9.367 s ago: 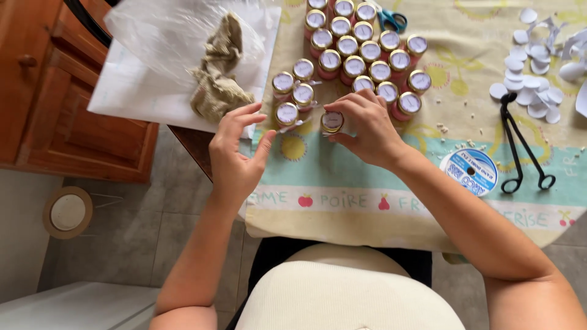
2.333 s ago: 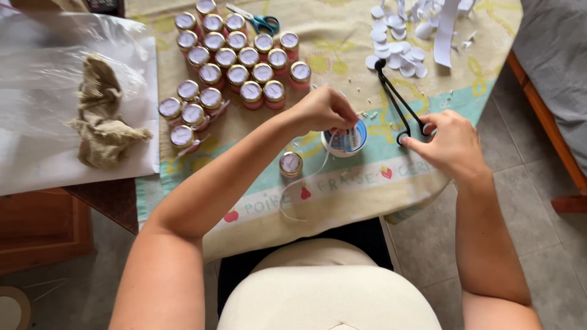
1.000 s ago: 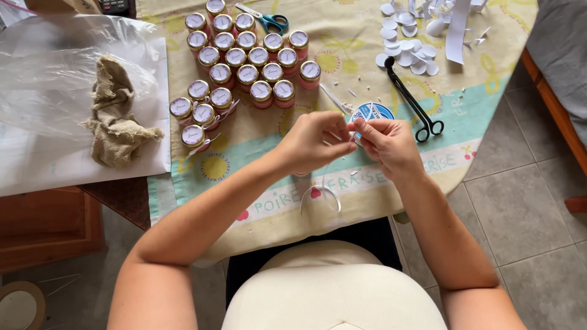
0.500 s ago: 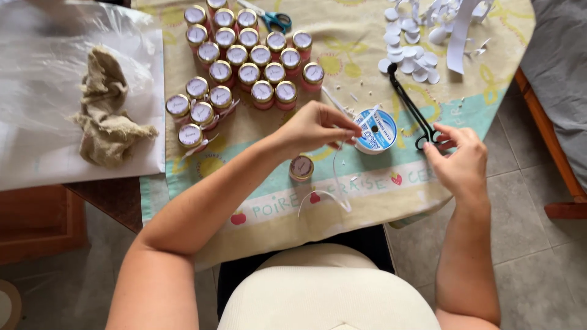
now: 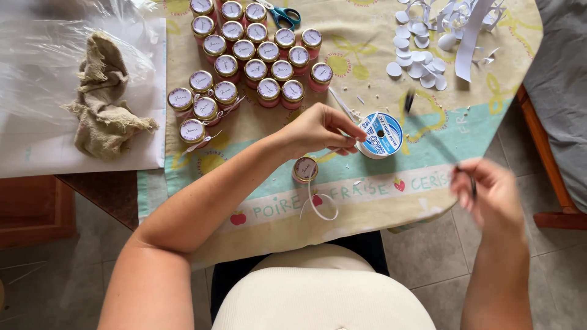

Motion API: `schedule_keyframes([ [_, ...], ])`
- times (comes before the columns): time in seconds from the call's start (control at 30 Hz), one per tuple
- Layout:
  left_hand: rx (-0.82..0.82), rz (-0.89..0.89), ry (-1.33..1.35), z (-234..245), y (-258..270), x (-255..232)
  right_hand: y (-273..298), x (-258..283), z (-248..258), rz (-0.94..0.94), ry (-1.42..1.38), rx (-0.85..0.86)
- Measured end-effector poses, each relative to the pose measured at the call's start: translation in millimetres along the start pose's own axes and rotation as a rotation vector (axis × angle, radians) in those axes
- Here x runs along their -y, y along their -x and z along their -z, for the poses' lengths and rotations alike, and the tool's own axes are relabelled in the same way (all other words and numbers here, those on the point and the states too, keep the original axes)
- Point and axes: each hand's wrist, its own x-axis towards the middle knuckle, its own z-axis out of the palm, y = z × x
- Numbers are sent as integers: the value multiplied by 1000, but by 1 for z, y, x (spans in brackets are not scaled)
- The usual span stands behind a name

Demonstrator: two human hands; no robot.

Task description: Tie decorative strings around the necks of small jars and trim the ends with scissors

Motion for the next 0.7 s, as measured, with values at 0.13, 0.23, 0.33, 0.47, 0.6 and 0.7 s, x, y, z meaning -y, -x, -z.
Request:
schedule_keyframes([
  [0.13,72,51,2,-5,5,-6,43,-40,1,-251,-190,240],
  [0.23,123,45,0,-9,10,-13,63,-15,-33,-302,-316,418],
  [0.33,75,99,-121,-16,18,-24,61,-16,-38,-314,-293,427],
  [0.47,82,61,-158,-17,22,-26,54,-15,-41,-307,-362,447],
  [0.6,95,13,-174,-16,19,-22,54,-13,-44,-323,-401,452],
  [0.7,107,2,-157,-15,18,-20,54,-22,-42,-361,-335,412],
])
